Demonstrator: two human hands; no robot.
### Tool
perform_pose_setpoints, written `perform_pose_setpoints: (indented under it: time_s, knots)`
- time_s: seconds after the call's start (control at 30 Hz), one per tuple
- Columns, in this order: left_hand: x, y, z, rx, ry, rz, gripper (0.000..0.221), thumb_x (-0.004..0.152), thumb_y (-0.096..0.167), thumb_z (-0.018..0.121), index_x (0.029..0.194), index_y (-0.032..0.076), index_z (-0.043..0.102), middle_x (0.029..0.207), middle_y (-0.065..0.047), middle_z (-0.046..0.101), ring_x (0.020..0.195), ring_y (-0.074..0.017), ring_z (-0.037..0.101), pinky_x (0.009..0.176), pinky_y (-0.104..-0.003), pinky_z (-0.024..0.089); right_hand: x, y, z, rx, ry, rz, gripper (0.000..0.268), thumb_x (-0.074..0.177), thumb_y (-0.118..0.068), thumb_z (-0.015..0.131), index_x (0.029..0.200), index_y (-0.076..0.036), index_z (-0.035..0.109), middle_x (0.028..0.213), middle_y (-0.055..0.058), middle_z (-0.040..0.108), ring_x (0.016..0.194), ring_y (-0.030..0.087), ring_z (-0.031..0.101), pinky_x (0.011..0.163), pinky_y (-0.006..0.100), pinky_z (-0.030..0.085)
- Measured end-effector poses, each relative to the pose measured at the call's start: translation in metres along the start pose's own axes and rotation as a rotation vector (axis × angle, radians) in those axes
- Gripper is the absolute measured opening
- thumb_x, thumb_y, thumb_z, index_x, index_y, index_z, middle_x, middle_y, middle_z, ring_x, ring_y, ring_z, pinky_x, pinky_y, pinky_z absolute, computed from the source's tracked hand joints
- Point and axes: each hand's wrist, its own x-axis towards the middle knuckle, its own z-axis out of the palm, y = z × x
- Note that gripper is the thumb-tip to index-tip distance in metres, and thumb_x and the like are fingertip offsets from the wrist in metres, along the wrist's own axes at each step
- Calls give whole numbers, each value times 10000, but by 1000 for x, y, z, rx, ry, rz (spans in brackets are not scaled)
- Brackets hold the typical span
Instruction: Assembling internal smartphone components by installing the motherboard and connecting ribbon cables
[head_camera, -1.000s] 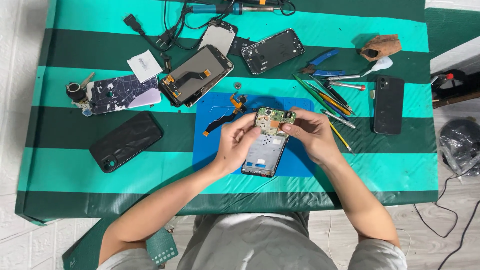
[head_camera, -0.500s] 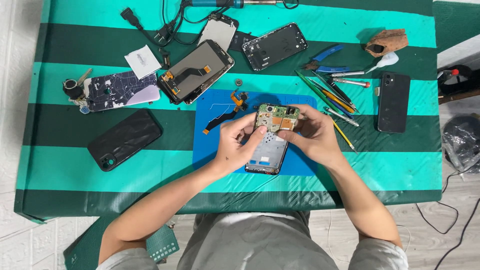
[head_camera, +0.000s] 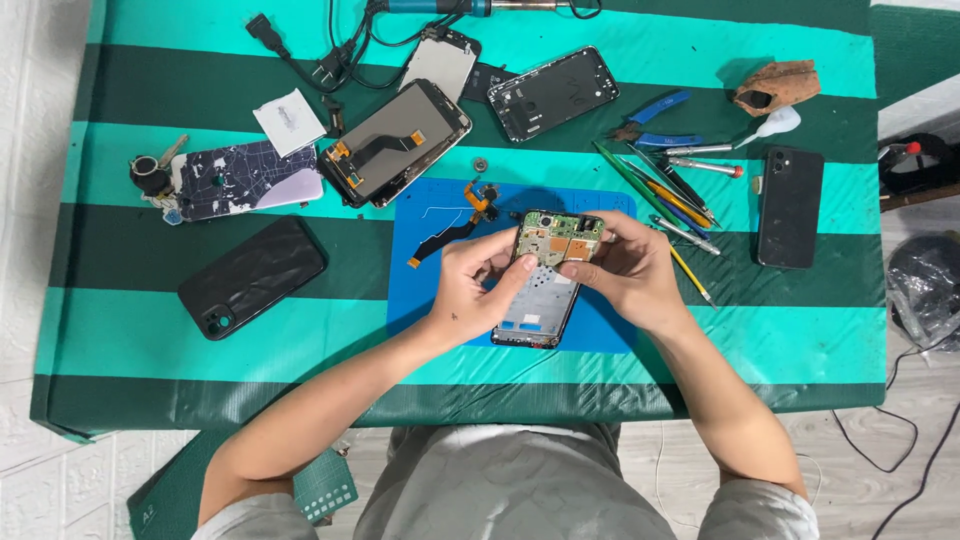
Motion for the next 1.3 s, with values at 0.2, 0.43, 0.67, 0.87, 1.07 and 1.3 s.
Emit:
perform_pose_setpoints:
  time_s: [0.2, 0.43, 0.67, 0.87, 1.07, 1.3]
  knots:
    - [-10, -43, -13, 4, -3, 37, 222, 995, 40, 661, 1175, 25, 789, 588, -99, 670, 616, -3, 462, 418, -259, 406, 0, 4, 1, -25, -17, -28, 555, 741, 110, 886, 1262, 64, 698, 732, 34, 470, 627, 98, 605, 602, 231, 565]
    - [-11, -44, -13, 25, -4, 66, 235, 1021, 26, 623, 1195, 21, 780, 571, -114, 625, 535, -29, 481, 432, -237, 397, -2, 6, -3, -51, -49, -53, 514, 751, 105, 886, 1234, 40, 722, 798, 61, 615, 716, 94, 621, 648, 242, 556]
    - [-7, -20, -7, 93, 5, 157, 229, 992, -22, 629, 1161, 4, 782, 606, -118, 638, 511, -91, 512, 452, -266, 438, 1, 10, -12, -10, -100, -87, 171, 853, 157, 762, 1003, 77, 749, 735, 120, 633, 672, 134, 596, 638, 277, 518]
    - [1, 8, -3, 112, -40, 203, 257, 986, 18, 646, 1212, 23, 769, 692, -122, 689, 517, -146, 543, 478, -288, 468, 4, 9, -17, -18, -133, -107, 80, 897, 154, 712, 880, 78, 730, 699, 143, 624, 635, 166, 593, 634, 286, 501]
    - [-2, 3, -2, 73, -38, 202, 290, 976, 8, 654, 1248, 9, 754, 747, -146, 712, 549, -153, 579, 501, -296, 492, 4, -1, -9, -2, -141, -113, 97, 915, 148, 696, 851, 75, 707, 695, 126, 587, 648, 149, 560, 648, 282, 480]
    - [-5, 0, -4, 89, -44, 192, 326, 986, 7, 636, 1297, 8, 733, 774, -159, 708, 555, -186, 581, 501, -313, 494, 1, 1, -9, -2, -126, -109, 106, 918, 153, 693, 859, 67, 707, 687, 110, 575, 663, 128, 531, 655, 272, 467]
